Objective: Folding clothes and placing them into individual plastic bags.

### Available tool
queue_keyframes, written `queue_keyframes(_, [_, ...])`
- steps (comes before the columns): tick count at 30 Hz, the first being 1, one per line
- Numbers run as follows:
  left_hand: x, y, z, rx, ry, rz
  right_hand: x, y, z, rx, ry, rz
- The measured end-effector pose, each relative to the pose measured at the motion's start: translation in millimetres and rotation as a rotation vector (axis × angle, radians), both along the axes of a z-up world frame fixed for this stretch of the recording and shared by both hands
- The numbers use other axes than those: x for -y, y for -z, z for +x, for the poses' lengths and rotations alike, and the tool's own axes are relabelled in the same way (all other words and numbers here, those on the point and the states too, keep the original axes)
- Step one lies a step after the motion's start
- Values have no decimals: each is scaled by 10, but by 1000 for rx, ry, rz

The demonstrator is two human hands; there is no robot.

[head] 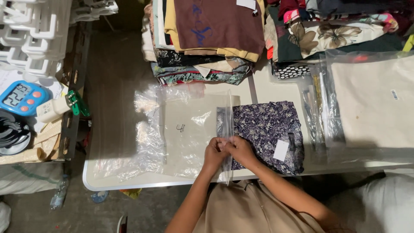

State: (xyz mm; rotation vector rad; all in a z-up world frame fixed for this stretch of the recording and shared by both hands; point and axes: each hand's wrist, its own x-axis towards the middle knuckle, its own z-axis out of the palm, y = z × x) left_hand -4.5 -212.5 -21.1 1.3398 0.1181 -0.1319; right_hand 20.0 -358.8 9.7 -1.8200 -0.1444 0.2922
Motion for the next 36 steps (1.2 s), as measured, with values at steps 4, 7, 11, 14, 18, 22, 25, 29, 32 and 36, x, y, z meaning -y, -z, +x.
queue_keyframes(4, [-138,-142,9,-80,42,-73,83,23,39,-107,29,-45])
queue_keyframes(7, [-328,-9,45,-49,-15,-19,188,-30,59,-257,74,-134])
queue_keyframes(11, [-796,-343,69,-84,-322,159,419,-33,135,-288,80,-137])
queue_keyframes(14, [-995,-697,42,-36,-486,288,516,-89,193,-250,49,-196])
queue_keyframes(18, [-1037,-1106,-45,61,-612,494,457,-190,302,-225,-75,53])
queue_keyframes(22, [-970,-1333,-131,170,-642,649,40,-669,318,-224,93,-464])
queue_keyframes(25, [-880,-1445,-162,211,-610,749,-224,-684,339,322,53,-774])
queue_keyframes(29, [-752,-1530,-162,166,-547,734,-438,-847,313,73,-114,-1041])
queue_keyframes(32, [-709,-1505,-165,149,-504,729,-267,-544,390,121,-82,-998])
queue_keyframes(36, [-667,-1387,-116,176,-455,722,204,-465,685,-101,23,-587])
